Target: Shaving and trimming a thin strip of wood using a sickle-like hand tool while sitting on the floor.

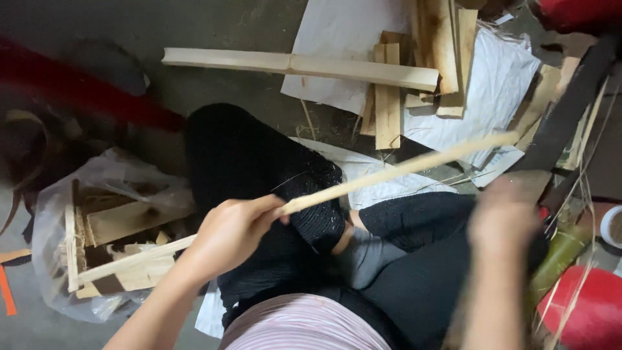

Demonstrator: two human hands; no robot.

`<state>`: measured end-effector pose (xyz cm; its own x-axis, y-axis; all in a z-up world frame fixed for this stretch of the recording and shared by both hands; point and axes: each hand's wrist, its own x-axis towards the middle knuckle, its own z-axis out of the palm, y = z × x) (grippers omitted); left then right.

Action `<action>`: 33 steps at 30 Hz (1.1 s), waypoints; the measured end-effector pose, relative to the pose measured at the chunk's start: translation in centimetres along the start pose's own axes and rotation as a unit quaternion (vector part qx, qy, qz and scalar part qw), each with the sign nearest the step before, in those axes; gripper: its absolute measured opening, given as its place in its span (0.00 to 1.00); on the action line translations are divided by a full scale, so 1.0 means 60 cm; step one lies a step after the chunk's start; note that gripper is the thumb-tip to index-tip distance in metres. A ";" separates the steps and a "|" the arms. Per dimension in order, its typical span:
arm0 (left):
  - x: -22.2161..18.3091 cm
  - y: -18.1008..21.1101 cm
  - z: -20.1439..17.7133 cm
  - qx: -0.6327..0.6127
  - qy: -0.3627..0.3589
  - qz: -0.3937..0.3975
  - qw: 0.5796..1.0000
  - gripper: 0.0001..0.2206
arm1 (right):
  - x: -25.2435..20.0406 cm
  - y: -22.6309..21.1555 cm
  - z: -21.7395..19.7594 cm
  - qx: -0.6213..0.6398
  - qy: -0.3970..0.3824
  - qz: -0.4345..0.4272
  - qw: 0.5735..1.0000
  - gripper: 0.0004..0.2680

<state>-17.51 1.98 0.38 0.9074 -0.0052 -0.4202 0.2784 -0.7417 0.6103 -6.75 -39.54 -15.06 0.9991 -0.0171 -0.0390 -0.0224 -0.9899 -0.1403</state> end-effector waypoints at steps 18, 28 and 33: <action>0.070 0.051 0.015 -0.047 0.120 -0.002 0.992 0.12 | -0.175 -0.238 -0.085 0.224 -0.141 -0.081 0.961 0.11; 0.086 0.057 0.020 0.037 0.198 0.027 0.979 0.08 | -0.147 -0.246 -0.087 0.116 -0.077 -0.186 0.973 0.18; 0.076 0.068 0.022 0.065 0.213 0.046 0.974 0.07 | -0.134 -0.228 -0.084 0.038 -0.053 -0.209 0.976 0.19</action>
<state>-12.66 -1.97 0.08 0.9829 0.1812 -0.0343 0.1716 -0.8306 0.5298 -14.31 -26.57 -7.86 0.9126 0.4038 -0.0639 0.3790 -0.8943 -0.2377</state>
